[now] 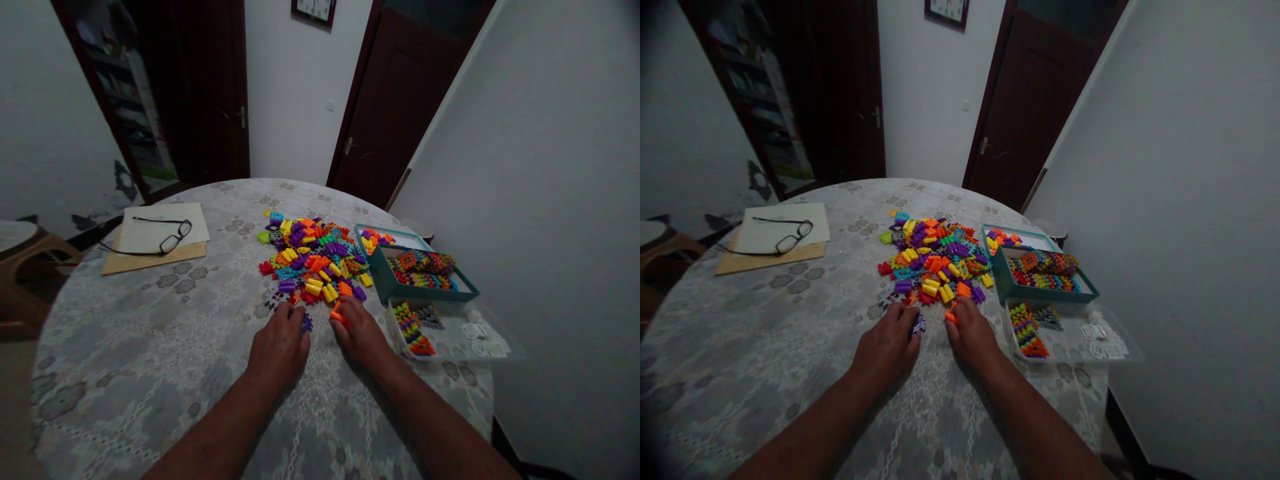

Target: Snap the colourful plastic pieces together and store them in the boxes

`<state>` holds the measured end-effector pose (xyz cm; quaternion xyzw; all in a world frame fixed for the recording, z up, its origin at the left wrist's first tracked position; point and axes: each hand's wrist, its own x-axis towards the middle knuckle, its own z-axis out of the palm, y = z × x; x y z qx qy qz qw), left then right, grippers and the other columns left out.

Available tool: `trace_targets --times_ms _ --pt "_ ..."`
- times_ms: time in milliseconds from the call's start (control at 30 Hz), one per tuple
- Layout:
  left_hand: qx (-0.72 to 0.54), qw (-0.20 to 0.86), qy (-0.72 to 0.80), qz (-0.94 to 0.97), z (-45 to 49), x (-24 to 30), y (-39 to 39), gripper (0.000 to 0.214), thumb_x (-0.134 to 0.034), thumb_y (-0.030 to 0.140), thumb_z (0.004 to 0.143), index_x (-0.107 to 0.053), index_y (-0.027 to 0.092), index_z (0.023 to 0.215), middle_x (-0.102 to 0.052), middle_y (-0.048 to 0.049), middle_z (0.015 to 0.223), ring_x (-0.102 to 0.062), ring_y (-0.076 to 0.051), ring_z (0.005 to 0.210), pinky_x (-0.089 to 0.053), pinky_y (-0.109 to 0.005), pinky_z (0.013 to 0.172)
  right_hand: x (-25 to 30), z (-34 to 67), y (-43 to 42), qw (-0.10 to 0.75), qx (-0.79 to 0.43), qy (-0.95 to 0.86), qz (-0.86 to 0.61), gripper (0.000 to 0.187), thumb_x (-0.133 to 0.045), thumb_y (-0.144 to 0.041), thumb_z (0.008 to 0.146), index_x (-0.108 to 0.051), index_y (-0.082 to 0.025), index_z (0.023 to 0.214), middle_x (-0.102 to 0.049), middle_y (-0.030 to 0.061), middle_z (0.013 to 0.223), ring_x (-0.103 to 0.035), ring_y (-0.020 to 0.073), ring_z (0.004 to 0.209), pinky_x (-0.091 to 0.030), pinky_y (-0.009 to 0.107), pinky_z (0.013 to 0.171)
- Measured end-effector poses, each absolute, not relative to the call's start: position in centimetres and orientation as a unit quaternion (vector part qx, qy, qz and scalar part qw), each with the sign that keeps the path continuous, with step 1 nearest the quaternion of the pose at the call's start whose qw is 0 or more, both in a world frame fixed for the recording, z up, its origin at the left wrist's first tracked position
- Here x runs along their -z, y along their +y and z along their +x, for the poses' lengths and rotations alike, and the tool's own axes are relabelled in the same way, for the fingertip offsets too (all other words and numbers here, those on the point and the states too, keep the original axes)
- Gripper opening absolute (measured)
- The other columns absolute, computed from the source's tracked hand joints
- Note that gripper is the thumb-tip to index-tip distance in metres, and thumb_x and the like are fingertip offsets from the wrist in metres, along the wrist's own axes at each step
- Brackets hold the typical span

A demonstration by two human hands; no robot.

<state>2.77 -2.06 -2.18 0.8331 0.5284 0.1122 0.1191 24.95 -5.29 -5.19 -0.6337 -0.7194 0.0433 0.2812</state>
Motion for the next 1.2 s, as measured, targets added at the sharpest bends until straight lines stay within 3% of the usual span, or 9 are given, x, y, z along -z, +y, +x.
trace_targets --times_ms 200,500,567,733,867,1067,1200 --pt "-0.102 0.124 0.531 0.832 2.8 1.7 -2.0 0.04 -0.061 0.028 0.103 -0.059 0.025 0.143 -0.059 -0.0134 0.145 -0.071 -0.027 0.119 -0.058 -0.037 0.087 3.9 24.7 -4.9 0.237 -0.071 -0.702 -0.667 0.019 -0.072 -0.019 0.095 -0.067 -0.024 0.112 -0.063 0.0097 0.122 -0.068 0.0238 0.102 -0.057 0.035 0.091" --pt "-0.102 0.115 0.533 0.832 2.8 2.1 -1.9 0.04 -0.061 0.03 0.104 -0.059 0.028 0.144 -0.059 -0.0113 0.143 -0.071 -0.026 0.117 -0.057 -0.035 0.088 3.6 24.8 -6.0 0.335 -0.139 -0.638 -0.679 0.007 -0.074 -0.018 0.088 -0.07 -0.022 0.091 -0.062 0.0051 0.101 -0.066 0.0236 0.095 -0.054 0.034 0.085" --pt "-0.105 0.103 0.533 0.834 2.7 2.5 -1.9 0.042 -0.061 0.031 0.104 -0.058 0.028 0.146 -0.059 -0.0116 0.143 -0.071 -0.026 0.116 -0.057 -0.035 0.087 3.6 25.0 -6.3 0.345 -0.152 -0.633 -0.676 0.007 -0.074 -0.018 0.088 -0.07 -0.023 0.091 -0.063 0.005 0.102 -0.066 0.0233 0.094 -0.054 0.033 0.084" --pt "-0.107 0.087 0.529 0.837 2.6 2.4 -1.7 0.042 -0.059 0.03 0.105 -0.058 0.025 0.147 -0.059 -0.0129 0.144 -0.071 -0.027 0.117 -0.057 -0.036 0.087 3.3 25.1 -7.1 0.352 -0.171 -0.637 -0.664 0.03 -0.076 -0.019 0.089 -0.074 -0.025 0.119 -0.068 0.007 0.114 -0.068 0.0237 0.099 -0.054 0.035 0.089" --pt "-0.102 0.099 0.531 0.835 2.6 1.9 -1.7 0.043 -0.06 0.03 0.105 -0.057 0.025 0.148 -0.058 -0.0132 0.146 -0.072 -0.027 0.116 -0.058 -0.036 0.089 3.3 24.6 -7.4 0.333 -0.161 -0.652 -0.662 0.015 -0.076 -0.018 0.09 -0.077 -0.024 0.103 -0.066 0.0053 0.106 -0.067 0.0232 0.097 -0.054 0.033 0.087" --pt "-0.108 0.093 0.523 0.84 2.4 2.3 -1.6 0.042 -0.06 0.03 0.106 -0.058 0.024 0.147 -0.058 -0.0135 0.144 -0.072 -0.027 0.116 -0.059 -0.037 0.088 3.6 23.9 -7.4 0.339 -0.149 -0.65 -0.664 0.02 -0.076 -0.015 0.088 -0.072 -0.024 0.105 -0.062 0.0062 0.116 -0.067 0.0217 0.099 -0.054 0.033 0.089" --pt "-0.11 0.092 0.522 0.841 2.4 2.3 -1.6 0.042 -0.061 0.029 0.105 -0.059 0.023 0.147 -0.059 -0.0139 0.144 -0.072 -0.027 0.117 -0.059 -0.037 0.09 3.3 23.8 -7.2 0.312 -0.156 -0.67 -0.655 0.018 -0.073 -0.012 0.089 -0.068 -0.023 0.102 -0.065 0.0044 0.108 -0.066 0.0216 0.099 -0.051 0.032 0.088"
